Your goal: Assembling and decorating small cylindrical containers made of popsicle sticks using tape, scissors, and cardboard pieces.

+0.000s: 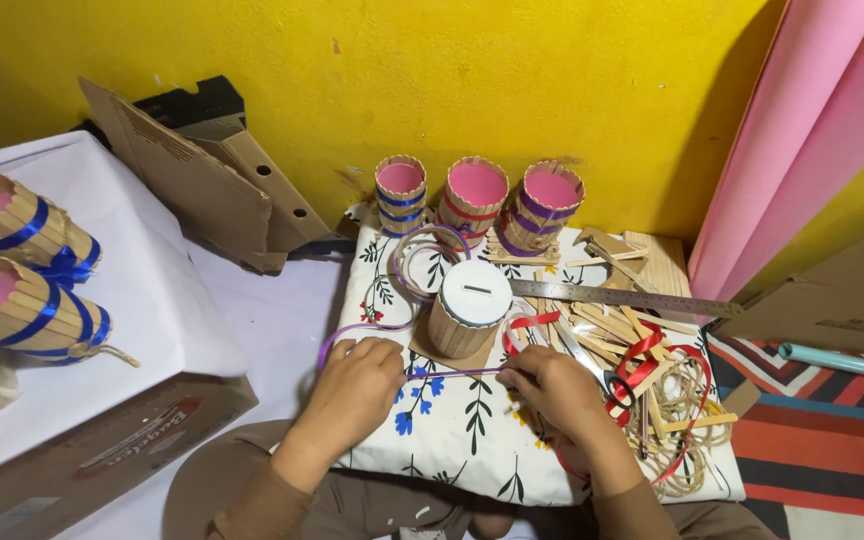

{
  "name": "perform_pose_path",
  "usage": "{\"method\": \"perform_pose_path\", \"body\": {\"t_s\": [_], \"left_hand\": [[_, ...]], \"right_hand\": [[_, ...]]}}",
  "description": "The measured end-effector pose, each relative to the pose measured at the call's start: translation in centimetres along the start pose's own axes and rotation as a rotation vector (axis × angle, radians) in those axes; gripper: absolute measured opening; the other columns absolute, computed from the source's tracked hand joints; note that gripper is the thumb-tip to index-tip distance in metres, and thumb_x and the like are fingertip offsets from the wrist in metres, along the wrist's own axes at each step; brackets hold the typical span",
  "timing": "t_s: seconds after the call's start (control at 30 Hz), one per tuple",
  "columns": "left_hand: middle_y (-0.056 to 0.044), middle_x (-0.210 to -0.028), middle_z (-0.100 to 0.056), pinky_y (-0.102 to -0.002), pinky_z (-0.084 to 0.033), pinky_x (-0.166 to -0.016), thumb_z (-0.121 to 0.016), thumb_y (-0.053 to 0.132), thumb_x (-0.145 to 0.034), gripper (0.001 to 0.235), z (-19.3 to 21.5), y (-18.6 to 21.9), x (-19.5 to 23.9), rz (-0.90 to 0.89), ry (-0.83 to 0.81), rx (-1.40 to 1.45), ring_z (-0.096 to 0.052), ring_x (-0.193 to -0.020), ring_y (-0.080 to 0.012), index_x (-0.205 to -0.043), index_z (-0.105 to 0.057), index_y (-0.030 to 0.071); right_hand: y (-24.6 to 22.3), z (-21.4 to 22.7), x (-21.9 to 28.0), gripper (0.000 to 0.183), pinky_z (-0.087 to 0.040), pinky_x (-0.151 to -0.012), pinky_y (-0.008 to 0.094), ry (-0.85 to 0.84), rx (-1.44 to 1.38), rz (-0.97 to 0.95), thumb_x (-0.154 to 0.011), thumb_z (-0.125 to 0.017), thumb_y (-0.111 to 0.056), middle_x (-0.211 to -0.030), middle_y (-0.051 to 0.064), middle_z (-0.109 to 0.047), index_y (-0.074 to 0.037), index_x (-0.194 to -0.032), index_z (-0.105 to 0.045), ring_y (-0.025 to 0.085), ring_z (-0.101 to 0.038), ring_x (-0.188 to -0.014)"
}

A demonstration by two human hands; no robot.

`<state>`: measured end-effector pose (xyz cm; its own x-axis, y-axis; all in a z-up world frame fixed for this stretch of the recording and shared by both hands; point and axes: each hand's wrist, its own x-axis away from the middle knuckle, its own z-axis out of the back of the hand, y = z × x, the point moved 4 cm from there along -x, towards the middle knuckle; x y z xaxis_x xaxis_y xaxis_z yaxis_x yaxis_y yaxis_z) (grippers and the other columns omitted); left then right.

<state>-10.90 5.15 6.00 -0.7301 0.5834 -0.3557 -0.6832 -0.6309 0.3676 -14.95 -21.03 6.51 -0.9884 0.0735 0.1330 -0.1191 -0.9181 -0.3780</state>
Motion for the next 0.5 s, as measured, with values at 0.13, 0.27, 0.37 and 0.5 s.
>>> {"method": "perform_pose_path", "body": {"t_s": [0.13, 0.27, 0.37, 0.5], "left_hand": [[-0.016, -0.133, -0.064, -0.043, -0.038, -0.105, -0.066, 0.015, -0.082, 0.018, -0.7, 0.4, -0.6, -0.076, 0.052, 0.010, -0.056, -0.125, -0.0292, -0.094, -0.071, 0.003], [-0.018, -0.137, -0.062, -0.056, -0.029, -0.113, -0.060, 0.023, -0.096, 0.020, -1.1, 0.5, -1.4, 0.033, -0.275, 0.031, -0.050, -0.135, -0.0337, -0.100, -0.072, 0.007], [-0.018, -0.139, -0.060, -0.057, -0.025, -0.115, -0.061, 0.023, -0.096, 0.020, -1.0, 0.8, -1.4, 0.068, -0.318, 0.066, -0.048, -0.138, -0.0335, -0.100, -0.072, 0.007], [-0.018, -0.140, -0.059, -0.059, -0.018, -0.118, -0.062, 0.022, -0.095, 0.017, -0.5, 1.6, -1.2, 0.104, -0.348, 0.134, -0.045, -0.141, -0.0326, -0.094, -0.072, 0.008]], "right_hand": [[1.5, -0.4, -0.2, 0.021, -0.056, -0.074, 0.032, 0.058, -0.044, 0.089, -0.087, -0.071, -0.036, -0.090, -0.005, -0.071, -0.017, -0.091, -0.080, 0.018, -0.070, -0.078], [-0.1, 0.6, 0.3, 0.017, -0.059, -0.084, 0.045, -0.003, -0.120, 0.196, -0.087, -0.074, -0.031, -0.121, 0.000, -0.074, -0.015, -0.091, -0.079, 0.033, -0.072, -0.103], [0.0, 0.2, 0.5, 0.015, -0.057, -0.088, 0.042, -0.008, -0.148, 0.239, -0.086, -0.075, -0.030, -0.127, -0.002, -0.074, -0.016, -0.086, -0.079, 0.029, -0.071, -0.106], [0.2, 0.2, 1.1, 0.013, -0.057, -0.086, 0.044, -0.031, -0.209, 0.271, -0.084, -0.075, -0.026, -0.129, 0.002, -0.075, -0.013, -0.082, -0.080, 0.029, -0.072, -0.102]]}}
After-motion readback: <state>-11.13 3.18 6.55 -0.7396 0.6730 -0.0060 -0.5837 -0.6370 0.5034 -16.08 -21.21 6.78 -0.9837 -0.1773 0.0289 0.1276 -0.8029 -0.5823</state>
